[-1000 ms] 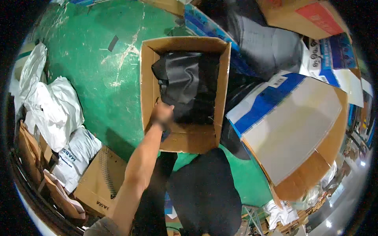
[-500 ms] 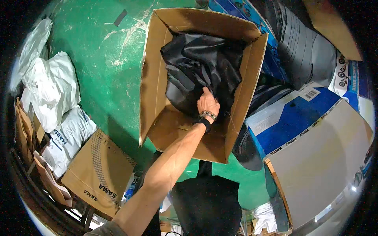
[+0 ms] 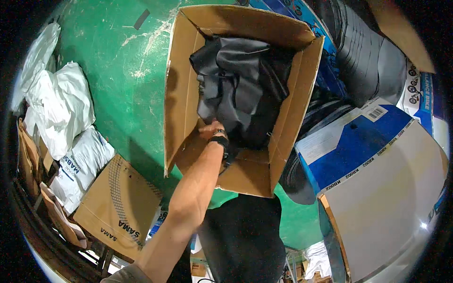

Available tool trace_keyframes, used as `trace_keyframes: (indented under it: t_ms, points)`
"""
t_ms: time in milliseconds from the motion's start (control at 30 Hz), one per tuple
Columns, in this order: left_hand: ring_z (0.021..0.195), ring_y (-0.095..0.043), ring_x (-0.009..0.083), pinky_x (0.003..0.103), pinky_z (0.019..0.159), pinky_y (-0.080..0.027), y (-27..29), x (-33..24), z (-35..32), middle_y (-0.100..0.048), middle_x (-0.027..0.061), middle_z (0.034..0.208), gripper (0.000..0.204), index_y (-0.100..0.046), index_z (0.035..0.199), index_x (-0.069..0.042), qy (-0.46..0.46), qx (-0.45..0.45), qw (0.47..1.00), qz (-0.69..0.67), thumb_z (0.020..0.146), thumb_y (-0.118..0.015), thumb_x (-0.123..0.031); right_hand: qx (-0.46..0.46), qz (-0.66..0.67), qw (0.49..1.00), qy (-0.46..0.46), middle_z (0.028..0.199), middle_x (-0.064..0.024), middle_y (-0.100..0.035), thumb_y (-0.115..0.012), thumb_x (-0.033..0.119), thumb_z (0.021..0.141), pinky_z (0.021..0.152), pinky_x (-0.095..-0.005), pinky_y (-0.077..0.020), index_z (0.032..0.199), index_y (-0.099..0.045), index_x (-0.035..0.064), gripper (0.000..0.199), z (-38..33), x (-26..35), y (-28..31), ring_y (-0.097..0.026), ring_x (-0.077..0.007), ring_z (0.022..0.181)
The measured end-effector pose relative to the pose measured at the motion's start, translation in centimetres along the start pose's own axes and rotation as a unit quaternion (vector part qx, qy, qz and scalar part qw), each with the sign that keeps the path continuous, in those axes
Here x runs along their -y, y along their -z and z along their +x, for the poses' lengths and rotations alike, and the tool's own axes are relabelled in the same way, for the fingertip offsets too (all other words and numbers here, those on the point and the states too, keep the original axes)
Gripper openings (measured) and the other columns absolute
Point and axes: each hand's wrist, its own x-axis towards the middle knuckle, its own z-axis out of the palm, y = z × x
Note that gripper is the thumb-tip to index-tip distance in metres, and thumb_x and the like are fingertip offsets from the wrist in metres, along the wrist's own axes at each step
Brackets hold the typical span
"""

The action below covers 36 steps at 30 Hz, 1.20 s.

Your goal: Organizing and moving boxes of motorcycle components in a warehouse and loading a pallet jack.

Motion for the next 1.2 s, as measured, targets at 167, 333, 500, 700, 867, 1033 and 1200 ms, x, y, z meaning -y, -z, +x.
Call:
trace_keyframes:
  t_ms: [167,333,500,700,867,1033,1200]
  points:
    - [0.104,-0.062,0.0276,0.037,0.077,-0.053,-1.5,4.0,8.1,-0.062,0.0083,0.112,0.023,-0.067,0.081,-0.013,0.19,-0.105,0.967,-0.13,0.072,-0.077,-0.032,-0.055,-0.045,0.996,-0.054,0.133,-0.0157,-0.048,-0.074,0.046,0.078,0.098,-0.0369,-0.0369,0.146,-0.026,0.0024,0.094,-0.7,0.9,-0.8,-0.046,-0.0261,0.118]
    - [0.095,-0.065,0.0219,0.033,0.075,-0.054,-2.3,0.1,4.4,-0.065,0.0039,0.103,0.021,-0.068,0.086,-0.016,0.105,-0.067,0.981,-0.149,0.078,-0.068,-0.036,-0.052,0.026,0.998,-0.039,0.126,-0.0141,-0.053,-0.073,0.036,0.082,0.092,-0.0374,-0.042,0.144,-0.03,0.0046,0.082,1.1,-0.7,0.5,-0.049,-0.0237,0.114]
    - [0.096,-0.065,0.0261,0.036,0.082,-0.052,2.0,4.6,0.1,-0.068,0.0084,0.097,0.043,-0.065,0.107,-0.014,0.157,-0.168,0.922,-0.311,0.075,-0.072,-0.042,-0.008,0.087,0.996,-0.017,0.119,-0.0115,-0.059,-0.069,0.027,0.087,0.085,-0.0383,-0.0478,0.135,-0.048,0.0049,0.057,0.3,-0.5,1.3,-0.055,-0.0219,0.107]
    - [0.083,-0.059,0.0248,0.033,0.081,-0.046,12.1,7.6,-13.9,-0.066,0.0133,0.094,0.031,-0.059,0.109,-0.001,-0.28,-0.235,0.745,-0.558,0.085,-0.066,-0.02,0.045,0.086,0.991,0.092,0.122,-0.0127,-0.057,-0.07,0.022,0.085,0.086,-0.039,-0.0476,0.137,-0.044,0.0052,0.06,-1.9,1.4,1.1,-0.055,-0.0244,0.108]
    - [0.075,-0.053,0.0402,0.046,0.067,-0.043,23.2,8.2,-24.9,-0.057,0.0229,0.087,0.022,-0.054,0.098,0.004,-0.338,-0.297,0.807,-0.383,0.085,-0.063,-0.012,0.064,0.108,0.983,0.134,0.124,-0.0137,-0.055,-0.071,0.019,0.084,0.087,-0.0396,-0.0474,0.138,-0.041,0.0054,0.063,-2.6,1.7,1.6,-0.054,-0.0265,0.109]
    - [0.091,-0.055,0.0405,0.046,0.077,-0.043,27.0,3.5,-28.2,-0.057,0.0202,0.098,0.036,-0.053,0.108,0.002,-0.396,-0.333,0.823,-0.234,0.082,-0.068,-0.019,0.067,0.116,0.98,0.15,0.127,-0.0146,-0.053,-0.073,0.015,0.083,0.088,-0.0402,-0.0473,0.139,-0.038,0.0057,0.067,-3.1,1.4,1.7,-0.053,-0.0287,0.11]
    - [0.115,-0.051,0.0397,0.045,0.097,-0.043,24.2,0.4,-27.8,-0.048,0.0212,0.131,0.07,-0.046,0.131,-0.003,-0.427,-0.187,0.875,-0.13,0.073,-0.077,-0.025,0.067,0.115,0.977,0.166,0.128,-0.014,-0.051,-0.076,0.012,0.079,0.088,-0.0382,-0.0476,0.14,-0.035,0.0046,0.074,-2.4,1.0,2.2,-0.052,-0.0265,0.111]
